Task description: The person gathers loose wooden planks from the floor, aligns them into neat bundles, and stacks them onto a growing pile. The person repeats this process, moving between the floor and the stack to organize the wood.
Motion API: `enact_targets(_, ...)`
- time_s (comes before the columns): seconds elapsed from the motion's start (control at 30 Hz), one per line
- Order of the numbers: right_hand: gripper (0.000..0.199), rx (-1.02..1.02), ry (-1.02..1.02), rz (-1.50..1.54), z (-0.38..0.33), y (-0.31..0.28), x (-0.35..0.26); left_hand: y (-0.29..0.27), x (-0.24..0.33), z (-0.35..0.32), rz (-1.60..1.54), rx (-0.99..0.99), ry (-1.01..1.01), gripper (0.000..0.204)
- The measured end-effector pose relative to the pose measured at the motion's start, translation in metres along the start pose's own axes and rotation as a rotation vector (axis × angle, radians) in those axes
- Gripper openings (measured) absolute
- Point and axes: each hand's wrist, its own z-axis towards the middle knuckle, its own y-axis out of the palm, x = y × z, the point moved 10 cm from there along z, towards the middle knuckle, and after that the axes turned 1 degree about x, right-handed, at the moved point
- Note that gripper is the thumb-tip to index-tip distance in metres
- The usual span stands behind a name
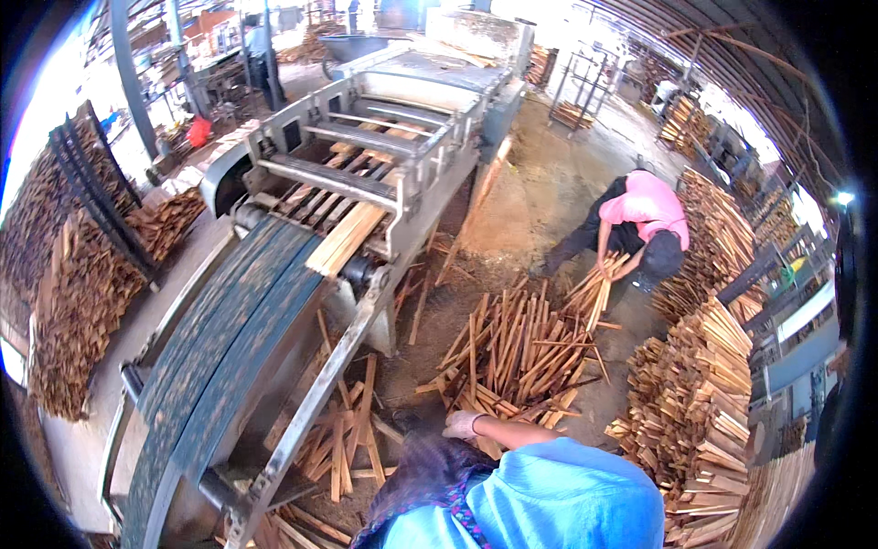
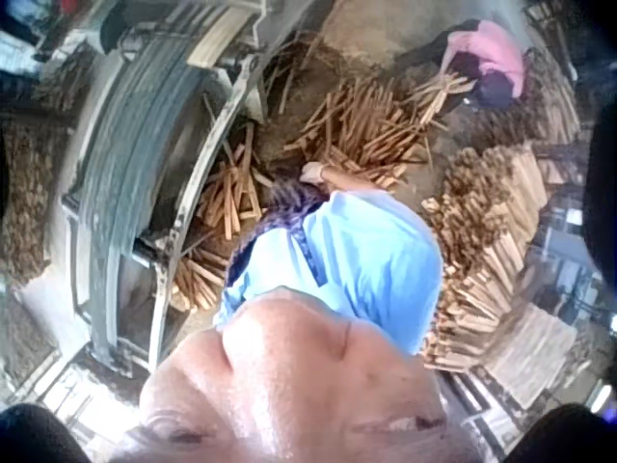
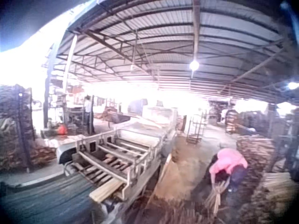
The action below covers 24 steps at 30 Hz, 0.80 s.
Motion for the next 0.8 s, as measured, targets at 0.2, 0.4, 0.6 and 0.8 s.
enact_targets(0.2, 0.036, 0.247, -0.071, -0.079, -0.017, -0.071, 0.040, 0.007, 0.021, 0.010, 0.066, -0.013, 0.022, 0.037)
enact_targets(0.4, 0.040, 0.186, 0.144, -0.164, -0.088, -0.006, 0.081, -0.024, -0.001, 0.019, 0.035, -0.024, 0.066, 0.037)
enact_targets(0.6, 0.051, -0.049, 0.404, 0.167, -0.200, 0.104, 0.058, -0.111, -0.055, 0.023, -0.078, 0.106, 0.070, 0.037)
enact_targets(0.8, 0.037, -0.334, 0.256, -0.297, -0.138, 0.156, 0.144, -0.177, -0.153, -0.026, -0.278, 0.210, -0.015, 0.028)
